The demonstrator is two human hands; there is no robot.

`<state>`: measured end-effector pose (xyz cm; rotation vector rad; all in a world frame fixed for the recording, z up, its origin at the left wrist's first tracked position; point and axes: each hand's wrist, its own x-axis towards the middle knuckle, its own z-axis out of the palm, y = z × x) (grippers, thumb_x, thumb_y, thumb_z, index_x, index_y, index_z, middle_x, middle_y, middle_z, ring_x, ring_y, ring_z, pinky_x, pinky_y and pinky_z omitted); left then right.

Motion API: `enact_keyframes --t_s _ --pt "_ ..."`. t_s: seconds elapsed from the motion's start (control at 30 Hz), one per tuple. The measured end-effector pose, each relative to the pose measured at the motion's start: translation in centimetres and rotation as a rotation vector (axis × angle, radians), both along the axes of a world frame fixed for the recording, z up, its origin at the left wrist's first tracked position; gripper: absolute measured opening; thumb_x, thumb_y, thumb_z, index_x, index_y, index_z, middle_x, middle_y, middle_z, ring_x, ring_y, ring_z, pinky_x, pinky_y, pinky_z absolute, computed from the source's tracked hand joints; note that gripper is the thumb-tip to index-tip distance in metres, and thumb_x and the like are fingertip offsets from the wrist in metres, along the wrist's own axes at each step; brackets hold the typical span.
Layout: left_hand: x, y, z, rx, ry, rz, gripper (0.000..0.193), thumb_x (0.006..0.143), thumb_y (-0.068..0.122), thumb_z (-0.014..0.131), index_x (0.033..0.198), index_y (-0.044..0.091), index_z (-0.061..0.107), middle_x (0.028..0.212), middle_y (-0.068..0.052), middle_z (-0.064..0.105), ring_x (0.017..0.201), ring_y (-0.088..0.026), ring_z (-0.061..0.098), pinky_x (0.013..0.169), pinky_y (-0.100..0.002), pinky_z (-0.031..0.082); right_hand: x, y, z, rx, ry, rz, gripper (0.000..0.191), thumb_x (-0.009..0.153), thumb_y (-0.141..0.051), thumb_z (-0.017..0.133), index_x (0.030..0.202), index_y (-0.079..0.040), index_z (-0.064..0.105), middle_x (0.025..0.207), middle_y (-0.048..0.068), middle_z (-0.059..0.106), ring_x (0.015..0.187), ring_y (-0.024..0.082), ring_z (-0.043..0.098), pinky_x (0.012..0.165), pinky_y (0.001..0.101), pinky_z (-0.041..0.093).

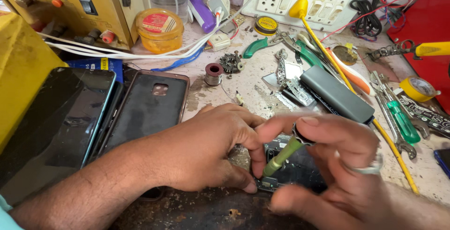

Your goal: The person pries the back cover off a smartphone by hand, then uses a screwdriver to unscrew and remove internal components from the phone body on a cluttered repair workbench. Other phones and repair tools lie around the work area.

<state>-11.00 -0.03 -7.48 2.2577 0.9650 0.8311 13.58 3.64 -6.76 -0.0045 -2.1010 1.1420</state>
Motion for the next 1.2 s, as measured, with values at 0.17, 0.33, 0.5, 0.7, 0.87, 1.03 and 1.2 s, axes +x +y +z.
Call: enact_keyframes --t_s 0.17,0.33,0.5,0.7,0.87,1.03,1.2 --pt "0.0 0.0 0.2 0.001 -0.012 0.02 0.018 0.071 0.028 0.089 0.086 0.023 0.08 0.145 -0.015 0.061 0.138 -0.035 0.049 0.11 -0.048 0.035 1.8 0.5 -0.9 0.046 -0.066 -0.061 0.071 0.091 0.013 0.07 0.145 -0.014 0.032 0.129 0.024 0.065 0.116 0.027 0.074 0.098 0.0415 0.064" --pt "0.1 -0.1 0.2 -0.063 0.001 0.037 0.015 0.072 0.029 0.086 0.085 0.024 0.082 0.141 -0.016 0.064 0.137 -0.034 0.052 0.111 -0.047 0.036 2.4 -0.4 -1.0 -0.145 -0.088 -0.081 0.062 0.094 0.012 0.062 0.142 -0.012 0.031 0.129 0.028 0.064 0.114 0.032 0.072 0.1 0.0452 0.062" --pt "0.1 -0.2 0.3 -0.008 -0.014 0.045 0.015 0.073 0.03 0.083 0.086 0.022 0.081 0.141 -0.019 0.063 0.136 -0.036 0.052 0.11 -0.048 0.036 0.7 -0.8 -0.1 -0.092 -0.051 -0.161 0.068 0.087 0.006 0.07 0.141 -0.012 0.033 0.125 0.024 0.062 0.113 0.029 0.068 0.098 0.0427 0.063" --pt "0.2 -0.2 0.5 0.005 -0.018 0.019 0.012 0.075 0.029 0.08 0.085 0.021 0.08 0.139 -0.018 0.068 0.136 -0.034 0.056 0.112 -0.047 0.037 -0.4 -0.5 1.7 -0.096 -0.069 -0.108 0.063 0.092 0.007 0.071 0.137 -0.014 0.032 0.123 0.023 0.065 0.11 0.028 0.073 0.094 0.041 0.066" --pt "0.3 -0.3 0.5 0.067 -0.021 0.028 0.013 0.075 0.028 0.082 0.086 0.021 0.081 0.138 -0.022 0.063 0.137 -0.037 0.051 0.109 -0.049 0.035 -0.1 -0.2 1.5 -0.014 -0.045 -0.097 0.069 0.087 0.004 0.078 0.137 -0.014 0.035 0.121 0.02 0.064 0.107 0.027 0.072 0.091 0.0394 0.069" --pt "0.4 -0.3 0.7 -0.035 0.018 0.039 0.016 0.074 0.029 0.083 0.085 0.019 0.078 0.135 -0.014 0.068 0.133 -0.034 0.055 0.11 -0.047 0.036 -0.1 0.1 2.0 -0.169 -0.152 0.019 0.075 0.092 0.004 0.071 0.15 -0.011 0.027 0.143 0.024 0.055 0.112 0.025 0.068 0.098 0.0399 0.059" --pt "0.4 -0.3 0.8 0.039 -0.019 0.013 0.012 0.074 0.024 0.081 0.086 0.02 0.079 0.134 -0.017 0.069 0.136 -0.034 0.055 0.111 -0.048 0.036 -0.2 -0.4 1.8 -0.043 -0.058 -0.071 0.065 0.094 0.007 0.07 0.142 -0.012 0.031 0.124 0.022 0.065 0.113 0.027 0.072 0.101 0.0456 0.061"
